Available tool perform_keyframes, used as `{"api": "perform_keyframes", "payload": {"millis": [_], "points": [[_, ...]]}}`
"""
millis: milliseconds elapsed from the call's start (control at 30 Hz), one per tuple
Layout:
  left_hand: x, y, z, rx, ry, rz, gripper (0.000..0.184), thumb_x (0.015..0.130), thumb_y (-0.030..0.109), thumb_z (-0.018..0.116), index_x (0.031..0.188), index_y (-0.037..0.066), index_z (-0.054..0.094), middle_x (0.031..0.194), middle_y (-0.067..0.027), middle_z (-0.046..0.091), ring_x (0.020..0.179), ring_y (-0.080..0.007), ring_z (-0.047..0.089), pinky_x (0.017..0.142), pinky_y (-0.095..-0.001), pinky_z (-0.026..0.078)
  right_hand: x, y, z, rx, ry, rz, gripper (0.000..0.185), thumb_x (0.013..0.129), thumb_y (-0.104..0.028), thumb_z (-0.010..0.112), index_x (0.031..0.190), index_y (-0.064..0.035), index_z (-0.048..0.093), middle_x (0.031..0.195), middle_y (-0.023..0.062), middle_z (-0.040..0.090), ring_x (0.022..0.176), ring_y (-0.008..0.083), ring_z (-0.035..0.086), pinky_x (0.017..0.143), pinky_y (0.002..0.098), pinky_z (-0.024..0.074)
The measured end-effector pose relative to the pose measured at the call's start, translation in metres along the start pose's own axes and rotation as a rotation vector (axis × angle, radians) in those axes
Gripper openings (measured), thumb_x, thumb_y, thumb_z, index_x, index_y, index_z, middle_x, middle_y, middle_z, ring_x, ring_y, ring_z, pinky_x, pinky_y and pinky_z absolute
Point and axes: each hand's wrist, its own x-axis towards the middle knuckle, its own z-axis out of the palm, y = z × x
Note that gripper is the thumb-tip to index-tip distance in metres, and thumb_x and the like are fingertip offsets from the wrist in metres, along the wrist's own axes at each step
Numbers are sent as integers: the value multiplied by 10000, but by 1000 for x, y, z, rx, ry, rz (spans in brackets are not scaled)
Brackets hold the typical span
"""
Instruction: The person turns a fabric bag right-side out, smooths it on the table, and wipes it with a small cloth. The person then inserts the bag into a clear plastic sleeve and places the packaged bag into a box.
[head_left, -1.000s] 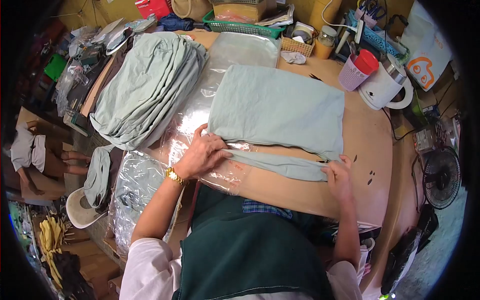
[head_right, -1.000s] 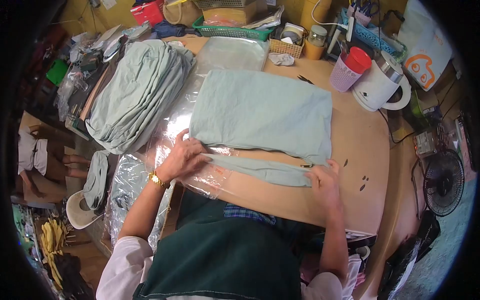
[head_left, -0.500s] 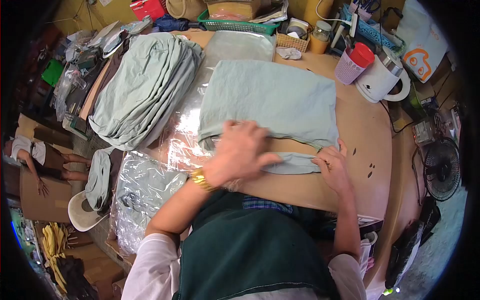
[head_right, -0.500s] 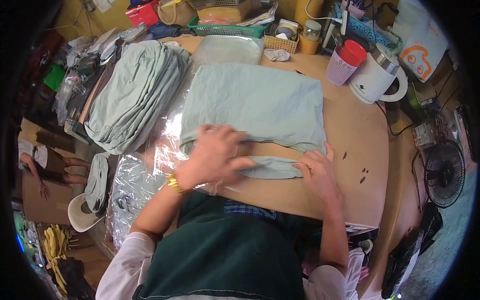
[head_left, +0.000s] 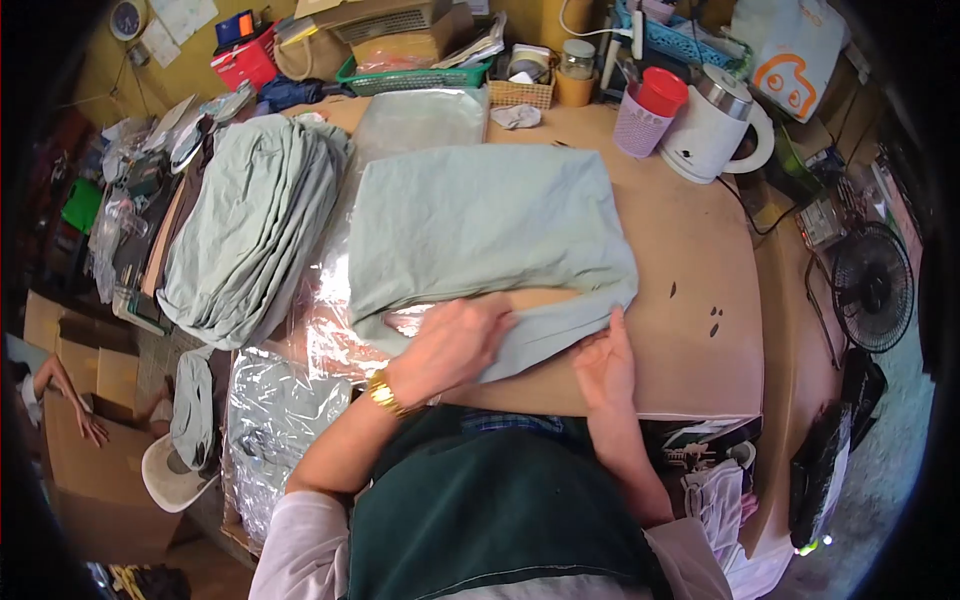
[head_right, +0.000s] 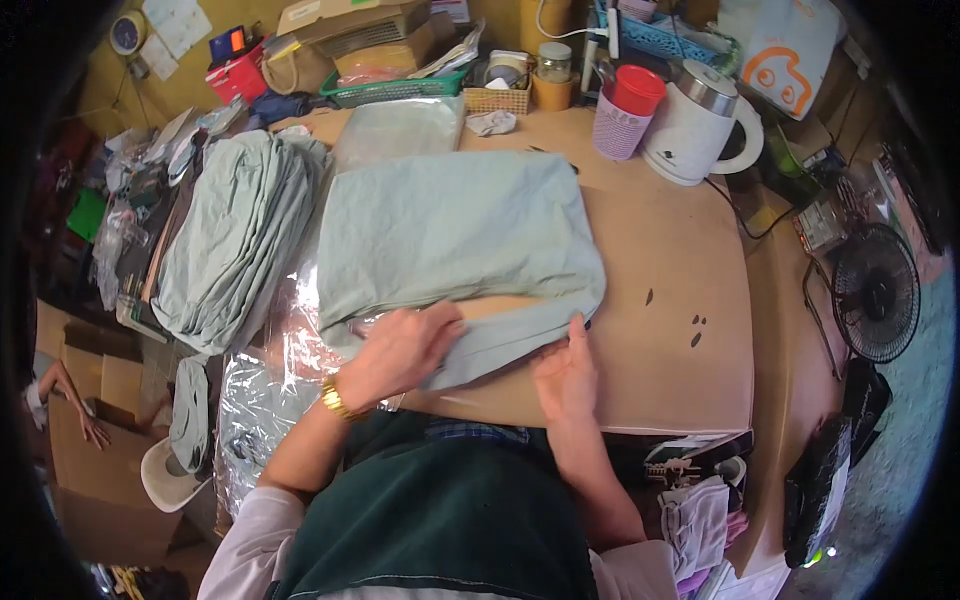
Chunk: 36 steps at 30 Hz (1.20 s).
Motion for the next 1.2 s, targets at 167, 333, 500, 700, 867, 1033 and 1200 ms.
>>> {"api": "perform_keyframes", "payload": {"millis": [167,333,500,700,867,1033,1200], "points": [[2,1,7,58,232,242,267,845,225,688,1012,51,574,860,-118,643,805,-347,624,700,-420,488,1,24,-6,-302,-46,-141,294,962,-190,594,1221,-58,551,1219,51,599,1143,158,547,973,352,440],[34,11,40,-124,238,168,232,856,216,687,946,17,607,768,-178,607,682,-390,590,610,-433,475,-4,29,11,-224,-121,-121,193,920,-123,651,1104,-74,624,1068,21,660,963,118,604,862,319,476],[30,16,38,-226,193,59,199,873,205,670,873,13,615,695,-204,600,620,-404,584,553,-435,457,-13,19,14,-78,-55,71,187,959,-172,594,1125,-89,618,1062,17,658,954,121,604,819,312,475],[35,24,33,-169,342,188,192,884,206,652,901,20,607,650,-191,611,609,-405,596,551,-444,463,-9,38,-9,-326,-267,36,391,1001,-370,477,1303,-122,476,1221,16,574,1056,158,561,802,334,469],[35,23,27,-158,245,22,267,867,252,668,916,0,593,663,-188,630,632,-415,611,581,-461,480,-3,32,-2,-179,-277,190,525,1001,-496,405,1408,-166,365,1304,10,524,1099,173,535,720,326,456],[28,12,22,-146,169,45,416,819,343,721,965,-24,593,710,-218,652,677,-410,636,630,-464,496,-1,32,2,-389,-40,-53,151,993,-153,522,951,-44,618,834,44,629,614,121,561,519,239,455],[29,-1,26,-203,214,88,418,817,364,720,931,-25,617,702,-223,643,690,-410,633,637,-462,490,12,32,15,-487,-5,-201,162,996,-164,520,903,-55,596,748,24,589,532,107,520,476,236,426]]}}
